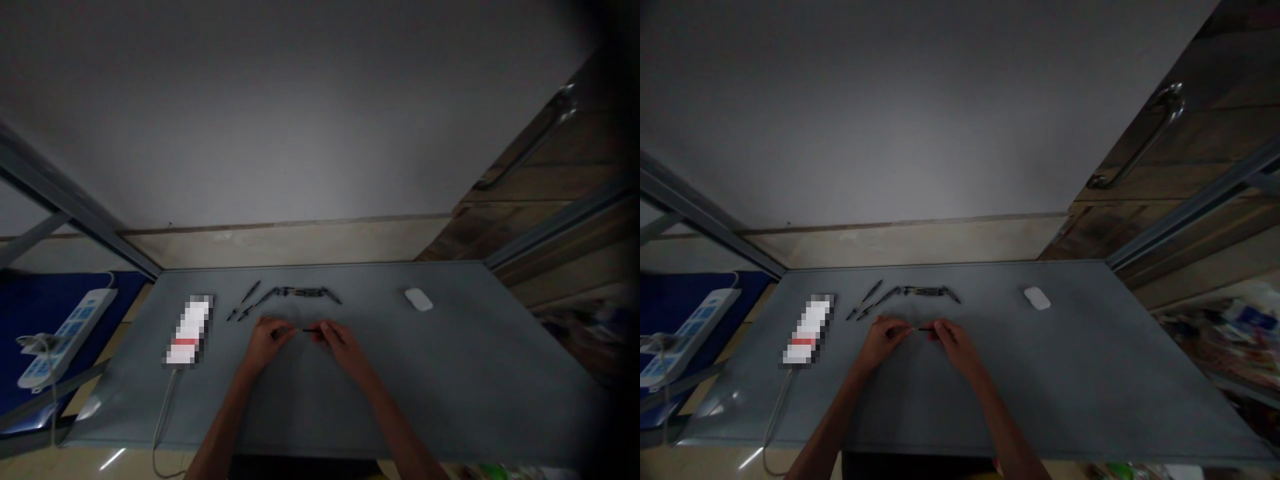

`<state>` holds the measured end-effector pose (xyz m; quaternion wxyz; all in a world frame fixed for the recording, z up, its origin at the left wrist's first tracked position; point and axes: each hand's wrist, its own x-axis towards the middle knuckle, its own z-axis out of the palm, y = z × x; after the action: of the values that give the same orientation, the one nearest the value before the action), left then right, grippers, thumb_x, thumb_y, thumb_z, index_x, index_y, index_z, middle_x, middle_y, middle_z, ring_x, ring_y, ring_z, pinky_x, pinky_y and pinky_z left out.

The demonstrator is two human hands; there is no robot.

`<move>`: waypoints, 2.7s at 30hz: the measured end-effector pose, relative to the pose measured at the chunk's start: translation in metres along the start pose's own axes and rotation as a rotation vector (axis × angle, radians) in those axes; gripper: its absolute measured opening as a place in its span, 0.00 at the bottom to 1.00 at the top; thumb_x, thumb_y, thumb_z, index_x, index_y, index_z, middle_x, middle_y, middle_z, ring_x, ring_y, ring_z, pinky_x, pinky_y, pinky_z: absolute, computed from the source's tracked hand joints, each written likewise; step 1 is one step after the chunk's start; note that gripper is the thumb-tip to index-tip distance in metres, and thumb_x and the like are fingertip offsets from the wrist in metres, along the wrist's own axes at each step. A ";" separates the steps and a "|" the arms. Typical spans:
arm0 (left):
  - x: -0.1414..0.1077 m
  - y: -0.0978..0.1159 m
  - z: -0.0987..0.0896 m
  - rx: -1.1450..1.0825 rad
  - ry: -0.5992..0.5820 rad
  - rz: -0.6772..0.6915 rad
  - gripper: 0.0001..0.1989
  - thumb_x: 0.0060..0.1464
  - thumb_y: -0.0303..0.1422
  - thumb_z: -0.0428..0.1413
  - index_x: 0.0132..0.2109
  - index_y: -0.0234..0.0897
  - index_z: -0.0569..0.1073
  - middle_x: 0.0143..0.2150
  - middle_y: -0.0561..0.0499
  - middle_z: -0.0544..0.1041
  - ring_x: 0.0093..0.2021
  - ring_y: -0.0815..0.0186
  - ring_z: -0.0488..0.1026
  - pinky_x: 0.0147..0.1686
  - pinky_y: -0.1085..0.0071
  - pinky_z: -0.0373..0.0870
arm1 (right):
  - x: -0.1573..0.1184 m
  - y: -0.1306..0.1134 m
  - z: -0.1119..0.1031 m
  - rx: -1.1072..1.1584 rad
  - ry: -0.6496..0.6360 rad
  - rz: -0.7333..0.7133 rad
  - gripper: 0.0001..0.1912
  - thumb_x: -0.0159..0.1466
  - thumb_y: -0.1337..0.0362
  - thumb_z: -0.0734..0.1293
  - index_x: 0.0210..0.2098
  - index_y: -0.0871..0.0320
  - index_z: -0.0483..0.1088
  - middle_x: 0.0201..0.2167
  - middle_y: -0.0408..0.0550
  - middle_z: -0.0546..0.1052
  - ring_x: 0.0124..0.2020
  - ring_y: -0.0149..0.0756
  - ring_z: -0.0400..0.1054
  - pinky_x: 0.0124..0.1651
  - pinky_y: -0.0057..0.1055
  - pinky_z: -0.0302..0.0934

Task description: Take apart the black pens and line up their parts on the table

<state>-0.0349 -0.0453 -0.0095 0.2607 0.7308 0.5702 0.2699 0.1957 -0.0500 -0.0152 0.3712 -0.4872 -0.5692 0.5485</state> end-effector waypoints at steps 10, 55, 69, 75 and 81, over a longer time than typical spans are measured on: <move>-0.001 -0.008 0.007 -0.028 0.028 0.002 0.11 0.60 0.42 0.59 0.40 0.41 0.83 0.26 0.53 0.76 0.29 0.66 0.70 0.44 0.65 0.66 | 0.002 0.005 0.002 0.031 0.010 -0.062 0.29 0.70 0.42 0.56 0.45 0.58 0.77 0.32 0.51 0.80 0.32 0.38 0.71 0.37 0.32 0.63; -0.001 -0.012 0.004 -0.129 -0.014 0.026 0.14 0.58 0.45 0.60 0.37 0.39 0.82 0.24 0.55 0.73 0.27 0.67 0.68 0.43 0.66 0.63 | 0.001 -0.002 -0.003 0.092 -0.113 -0.104 0.28 0.69 0.41 0.58 0.45 0.56 0.78 0.32 0.51 0.77 0.34 0.38 0.68 0.39 0.34 0.62; 0.000 -0.010 0.001 -0.135 -0.020 0.015 0.13 0.57 0.43 0.61 0.35 0.39 0.81 0.23 0.55 0.73 0.26 0.68 0.68 0.40 0.68 0.64 | 0.001 -0.005 -0.003 0.030 -0.127 -0.074 0.30 0.68 0.39 0.57 0.46 0.56 0.77 0.31 0.51 0.76 0.33 0.39 0.68 0.38 0.35 0.62; -0.001 -0.012 0.002 -0.136 -0.032 0.013 0.13 0.55 0.44 0.63 0.37 0.39 0.82 0.23 0.55 0.73 0.26 0.68 0.68 0.39 0.68 0.64 | 0.001 -0.001 -0.003 0.045 -0.130 -0.077 0.29 0.69 0.41 0.57 0.48 0.57 0.77 0.30 0.50 0.76 0.33 0.38 0.68 0.38 0.34 0.62; 0.000 -0.015 0.002 -0.115 -0.006 0.042 0.13 0.58 0.41 0.61 0.31 0.38 0.81 0.25 0.53 0.76 0.28 0.67 0.70 0.43 0.66 0.64 | 0.003 0.003 -0.002 0.040 -0.122 -0.077 0.29 0.70 0.42 0.57 0.48 0.58 0.78 0.31 0.50 0.77 0.32 0.38 0.69 0.37 0.33 0.62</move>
<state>-0.0439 -0.0420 -0.0218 0.2983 0.7274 0.5373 0.3054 0.1975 -0.0472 -0.0185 0.3663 -0.4229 -0.5980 0.5739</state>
